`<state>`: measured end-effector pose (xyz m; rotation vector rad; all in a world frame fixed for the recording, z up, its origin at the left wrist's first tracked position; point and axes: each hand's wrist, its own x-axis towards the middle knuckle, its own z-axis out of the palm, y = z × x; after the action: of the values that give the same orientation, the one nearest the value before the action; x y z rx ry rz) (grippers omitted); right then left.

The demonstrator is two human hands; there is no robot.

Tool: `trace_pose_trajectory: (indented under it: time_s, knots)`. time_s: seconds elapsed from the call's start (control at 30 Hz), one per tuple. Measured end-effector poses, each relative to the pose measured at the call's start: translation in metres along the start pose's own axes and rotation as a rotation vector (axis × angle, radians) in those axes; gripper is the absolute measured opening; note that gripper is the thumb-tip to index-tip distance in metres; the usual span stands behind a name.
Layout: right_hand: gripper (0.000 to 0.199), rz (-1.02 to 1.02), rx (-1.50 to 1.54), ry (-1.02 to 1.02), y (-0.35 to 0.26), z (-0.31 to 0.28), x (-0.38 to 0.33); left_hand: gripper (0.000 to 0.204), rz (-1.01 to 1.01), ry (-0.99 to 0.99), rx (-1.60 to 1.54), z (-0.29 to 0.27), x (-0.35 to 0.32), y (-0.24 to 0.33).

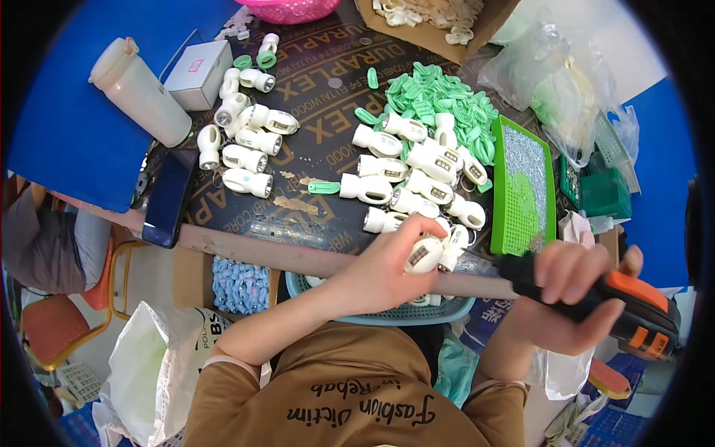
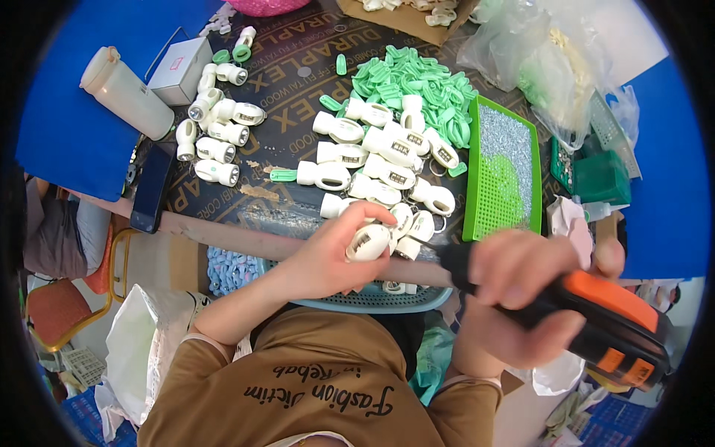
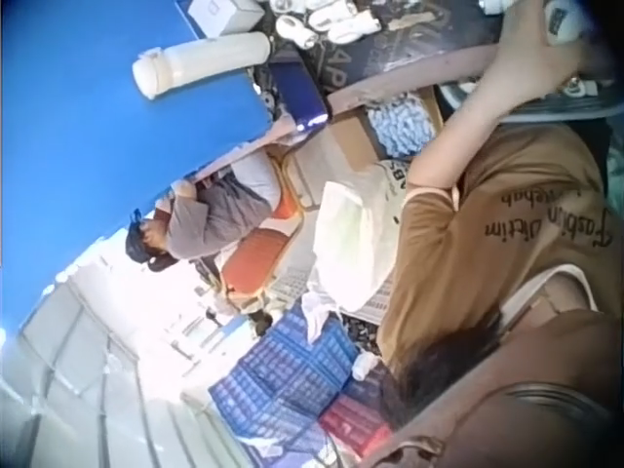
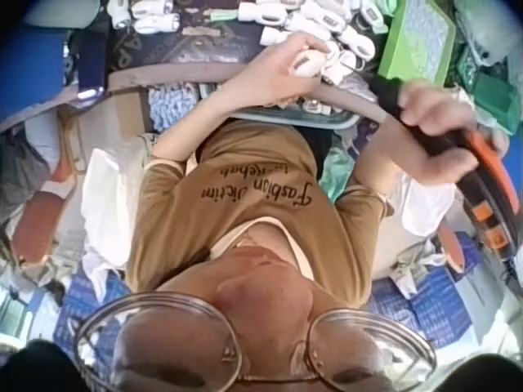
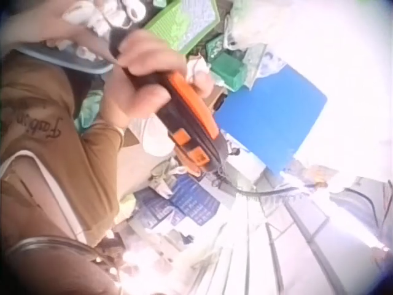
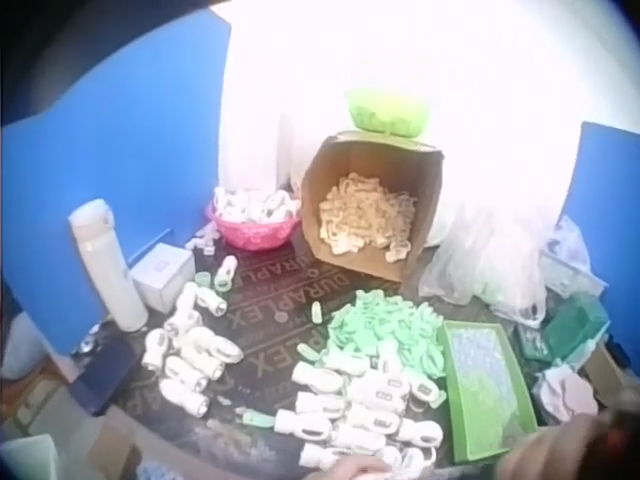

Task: Assembling small white plastic components using an electric screwdriver at a workbench.

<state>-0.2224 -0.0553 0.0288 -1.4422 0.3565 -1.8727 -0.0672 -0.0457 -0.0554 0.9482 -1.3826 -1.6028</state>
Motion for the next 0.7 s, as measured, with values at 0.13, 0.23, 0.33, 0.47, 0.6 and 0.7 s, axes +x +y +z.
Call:
trace_pose_trajectory:
  time_s: [0.13,0.23,0.33,0.47,0.6,0.7]
  knots:
    - [0.035,-0.035,-0.055,0.076,-0.017,-0.037,0.006,0.029,0.389,0.236,0.729,-0.030,0.021,0.031]
    - [0.027,0.010,-0.034,0.093,-0.017,-0.053,0.005,0.030,0.358,0.358,1.110,-0.051,0.041,0.034]
    - [0.026,0.024,-0.052,0.114,-0.018,-0.066,0.001,0.033,0.361,0.335,1.276,-0.062,0.055,0.024]
    - [0.024,-0.005,-0.134,0.162,-0.017,-0.085,0.002,0.021,0.232,0.298,1.610,-0.096,0.074,0.045]
    - [0.018,-0.001,-0.157,0.137,-0.018,-0.114,0.014,0.023,0.081,0.431,1.808,-0.199,0.087,0.069]
    - [0.013,0.050,-0.203,0.216,-0.003,-0.139,0.025,0.045,-0.287,0.137,1.887,-0.248,0.082,0.076]
